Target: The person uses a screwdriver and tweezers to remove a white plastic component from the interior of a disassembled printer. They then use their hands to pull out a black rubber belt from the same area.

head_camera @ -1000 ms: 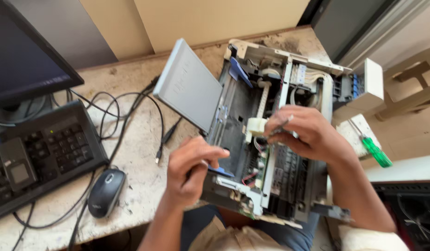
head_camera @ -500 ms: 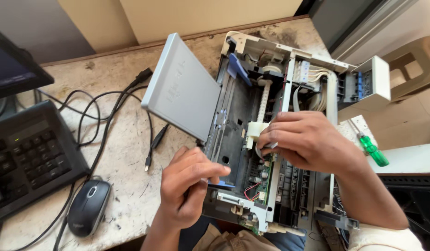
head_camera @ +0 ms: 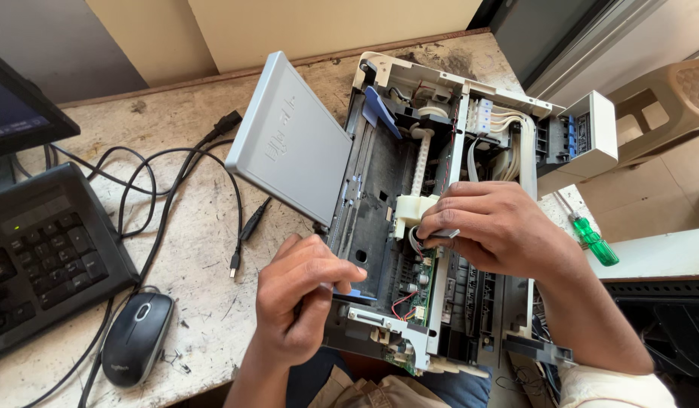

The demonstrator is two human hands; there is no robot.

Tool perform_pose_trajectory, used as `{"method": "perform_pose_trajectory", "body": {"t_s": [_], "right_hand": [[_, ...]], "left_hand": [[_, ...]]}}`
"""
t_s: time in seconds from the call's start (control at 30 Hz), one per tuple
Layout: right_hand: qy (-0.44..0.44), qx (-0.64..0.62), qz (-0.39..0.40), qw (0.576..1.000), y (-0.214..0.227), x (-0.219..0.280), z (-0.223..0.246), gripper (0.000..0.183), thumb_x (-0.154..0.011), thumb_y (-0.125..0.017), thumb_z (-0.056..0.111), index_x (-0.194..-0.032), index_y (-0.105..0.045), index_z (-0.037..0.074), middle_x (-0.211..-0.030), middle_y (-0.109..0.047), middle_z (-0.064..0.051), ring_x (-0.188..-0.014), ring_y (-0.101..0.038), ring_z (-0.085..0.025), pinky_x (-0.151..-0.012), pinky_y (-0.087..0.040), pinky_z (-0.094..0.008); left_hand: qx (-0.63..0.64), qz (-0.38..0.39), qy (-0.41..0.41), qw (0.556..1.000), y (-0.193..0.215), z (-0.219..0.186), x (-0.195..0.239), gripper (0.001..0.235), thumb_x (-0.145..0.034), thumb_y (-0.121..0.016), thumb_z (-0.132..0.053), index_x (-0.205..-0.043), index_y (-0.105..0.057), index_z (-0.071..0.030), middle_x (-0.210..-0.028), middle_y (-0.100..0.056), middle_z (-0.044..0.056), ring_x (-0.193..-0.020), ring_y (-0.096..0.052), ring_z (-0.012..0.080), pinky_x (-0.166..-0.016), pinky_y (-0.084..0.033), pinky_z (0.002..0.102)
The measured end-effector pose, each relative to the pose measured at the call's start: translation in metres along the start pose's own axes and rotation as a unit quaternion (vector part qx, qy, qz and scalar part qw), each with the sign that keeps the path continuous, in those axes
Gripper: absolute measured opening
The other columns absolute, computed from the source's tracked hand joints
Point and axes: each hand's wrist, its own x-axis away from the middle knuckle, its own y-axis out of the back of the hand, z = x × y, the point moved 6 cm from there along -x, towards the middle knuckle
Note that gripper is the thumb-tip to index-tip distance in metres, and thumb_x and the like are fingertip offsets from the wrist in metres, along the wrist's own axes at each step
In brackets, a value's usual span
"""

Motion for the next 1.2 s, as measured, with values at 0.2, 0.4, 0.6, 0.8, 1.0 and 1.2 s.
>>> {"method": "perform_pose_trajectory", "body": {"t_s": [0.2, 0.4, 0.6, 0.8, 1.0, 1.2], "right_hand": [[0.010, 0.003, -0.023, 1.000, -0.001, -0.001, 0.002, 0.029, -0.075, -0.075, 0.005, -0.101, -0.067, 0.016, -0.099, -0.073, 0.004, -0.081, -0.068, -0.020, -0.065, -0.056, -0.035], [0.009, 0.000, -0.034, 0.999, -0.003, 0.000, 0.001, 0.027, -0.075, -0.074, 0.003, -0.098, -0.068, 0.016, -0.093, -0.072, 0.005, -0.074, -0.065, -0.020, -0.062, -0.054, -0.035], [0.014, -0.013, -0.062, 0.998, -0.002, -0.001, -0.001, 0.021, -0.081, -0.075, 0.004, -0.096, -0.065, 0.015, -0.091, -0.070, 0.005, -0.074, -0.066, -0.019, -0.062, -0.053, -0.034], [0.020, -0.038, -0.114, 0.993, 0.000, -0.015, -0.005, 0.019, -0.084, -0.073, -0.001, -0.093, -0.063, 0.013, -0.089, -0.072, 0.000, -0.077, -0.068, -0.021, -0.066, -0.054, -0.033], [0.015, -0.042, -0.124, 0.991, -0.002, -0.019, -0.007, 0.018, -0.086, -0.075, 0.000, -0.098, -0.065, 0.010, -0.086, -0.071, -0.001, -0.075, -0.070, -0.018, -0.066, -0.055, -0.032], [-0.002, -0.054, -0.131, 0.990, -0.008, -0.018, -0.019, 0.021, -0.082, -0.074, -0.004, -0.098, -0.065, 0.008, -0.084, -0.070, -0.001, -0.074, -0.069, -0.019, -0.066, -0.055, -0.031]], "left_hand": [[0.023, -0.008, -0.013, 1.000, -0.001, -0.001, 0.002, 0.029, -0.078, -0.054, 0.004, -0.099, -0.072, -0.007, -0.073, -0.064, 0.002, -0.069, -0.058, 0.0134, -0.073, -0.042, 0.032], [0.027, -0.010, -0.010, 1.000, 0.000, 0.003, 0.008, 0.030, -0.075, -0.052, 0.005, -0.096, -0.071, -0.006, -0.072, -0.064, 0.002, -0.067, -0.056, 0.0132, -0.072, -0.043, 0.032], [0.034, -0.061, -0.033, 0.997, 0.000, 0.018, -0.005, 0.030, -0.066, -0.044, 0.005, -0.077, -0.070, -0.007, -0.062, -0.061, 0.001, -0.051, -0.049, 0.0086, -0.051, -0.041, 0.025], [0.062, -0.028, 0.053, 0.996, 0.022, 0.029, -0.026, 0.028, -0.072, -0.042, 0.008, -0.079, -0.067, 0.001, -0.071, -0.064, 0.008, -0.061, -0.057, 0.0133, -0.059, -0.047, 0.028], [0.006, 0.073, 0.017, 0.997, 0.023, 0.025, -0.036, 0.027, -0.068, -0.042, 0.006, -0.078, -0.066, 0.000, -0.072, -0.061, 0.007, -0.067, -0.058, 0.0160, -0.063, -0.048, 0.030], [0.009, 0.070, -0.008, 0.997, 0.028, 0.028, -0.041, 0.022, -0.069, -0.046, 0.004, -0.080, -0.065, -0.002, -0.077, -0.062, 0.008, -0.071, -0.059, 0.0209, -0.068, -0.048, 0.032]]}}
